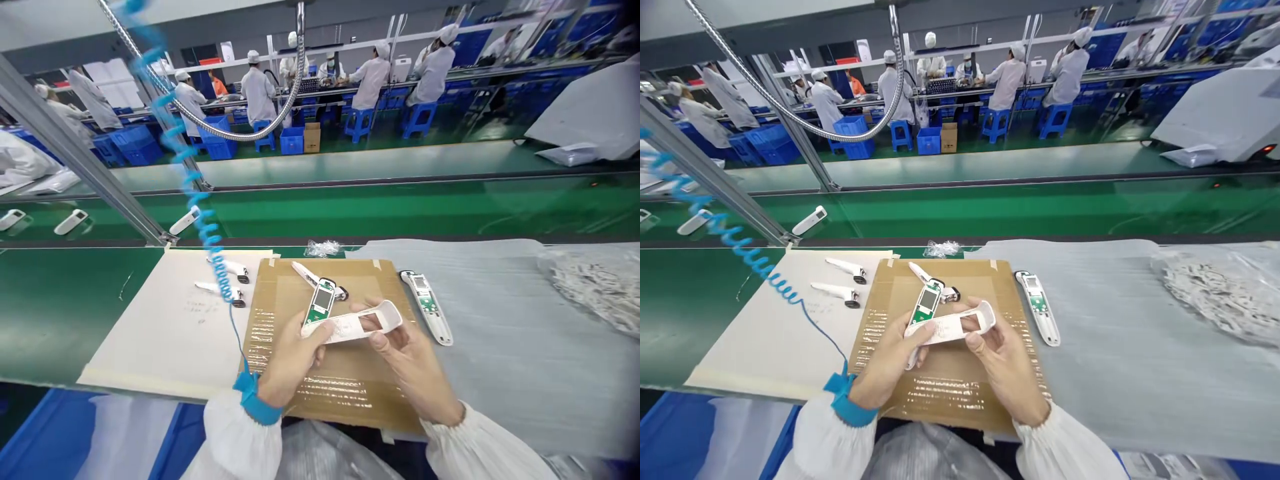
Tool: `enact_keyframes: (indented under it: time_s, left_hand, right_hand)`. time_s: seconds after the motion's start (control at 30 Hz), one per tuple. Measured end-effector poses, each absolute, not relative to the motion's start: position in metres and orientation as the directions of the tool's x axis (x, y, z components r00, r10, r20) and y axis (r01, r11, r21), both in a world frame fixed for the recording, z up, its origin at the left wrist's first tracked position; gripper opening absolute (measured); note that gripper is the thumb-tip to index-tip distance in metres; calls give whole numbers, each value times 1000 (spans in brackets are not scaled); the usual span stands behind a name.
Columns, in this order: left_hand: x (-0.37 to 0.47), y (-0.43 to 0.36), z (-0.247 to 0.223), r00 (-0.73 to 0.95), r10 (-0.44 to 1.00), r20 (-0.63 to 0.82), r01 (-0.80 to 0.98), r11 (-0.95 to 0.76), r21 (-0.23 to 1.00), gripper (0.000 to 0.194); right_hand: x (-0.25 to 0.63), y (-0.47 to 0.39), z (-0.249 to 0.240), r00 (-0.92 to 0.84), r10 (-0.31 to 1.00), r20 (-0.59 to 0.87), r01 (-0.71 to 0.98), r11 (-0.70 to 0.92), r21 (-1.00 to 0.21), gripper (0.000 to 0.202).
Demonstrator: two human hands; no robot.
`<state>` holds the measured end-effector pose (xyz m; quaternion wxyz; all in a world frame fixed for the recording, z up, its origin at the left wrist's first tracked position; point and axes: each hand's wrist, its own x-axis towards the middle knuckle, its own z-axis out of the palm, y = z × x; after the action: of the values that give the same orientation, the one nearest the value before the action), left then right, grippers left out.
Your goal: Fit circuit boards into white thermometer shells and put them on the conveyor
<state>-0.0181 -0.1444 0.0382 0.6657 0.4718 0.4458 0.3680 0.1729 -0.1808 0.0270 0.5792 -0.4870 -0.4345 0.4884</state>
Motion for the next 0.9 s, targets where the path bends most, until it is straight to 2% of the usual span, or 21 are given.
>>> enact_keyframes:
  time_s: [0.1, 0.2, 0.37, 0.47, 0.53, 0.63, 0.7, 0.77, 0.9]
  left_hand:
    - [-22, -151, 37, 191, 982, -4, 138, -22, 990, 40]
    - [-21, -156, 38, 247, 952, 179, 235, -238, 942, 34]
    - [-17, -161, 39, 330, 910, 251, 247, -340, 907, 25]
    - [-15, -165, 34, 355, 889, 288, 292, -398, 870, 29]
    - [-12, -169, 26, 385, 861, 333, 411, -483, 773, 38]
    - [-6, -177, 10, 450, 806, 385, 603, -592, 535, 50]
    - [-3, -182, 0, 477, 776, 414, 669, -625, 401, 50]
    - [-4, -184, -6, 501, 749, 433, 704, -644, 299, 45]
    - [-14, -179, -2, 594, 664, 454, 695, -708, 126, 43]
  right_hand:
    - [172, -182, 27, 161, 987, -5, -133, 16, -991, 52]
    - [165, -181, 30, 154, 987, -34, -123, -15, -992, 53]
    - [159, -182, 30, 105, 994, -7, -109, 5, -994, 42]
    - [156, -183, 29, 126, 991, -41, -128, -25, -991, 48]
    - [149, -184, 32, 160, 984, -80, -213, -44, -976, 52]
    - [137, -180, 40, 199, 958, -206, -472, -91, -877, 59]
    - [130, -175, 42, 202, 922, -331, -597, -152, -788, 59]
    - [126, -170, 40, 217, 886, -410, -644, -185, -742, 56]
    - [125, -169, 33, 178, 916, -360, -682, -149, -716, 57]
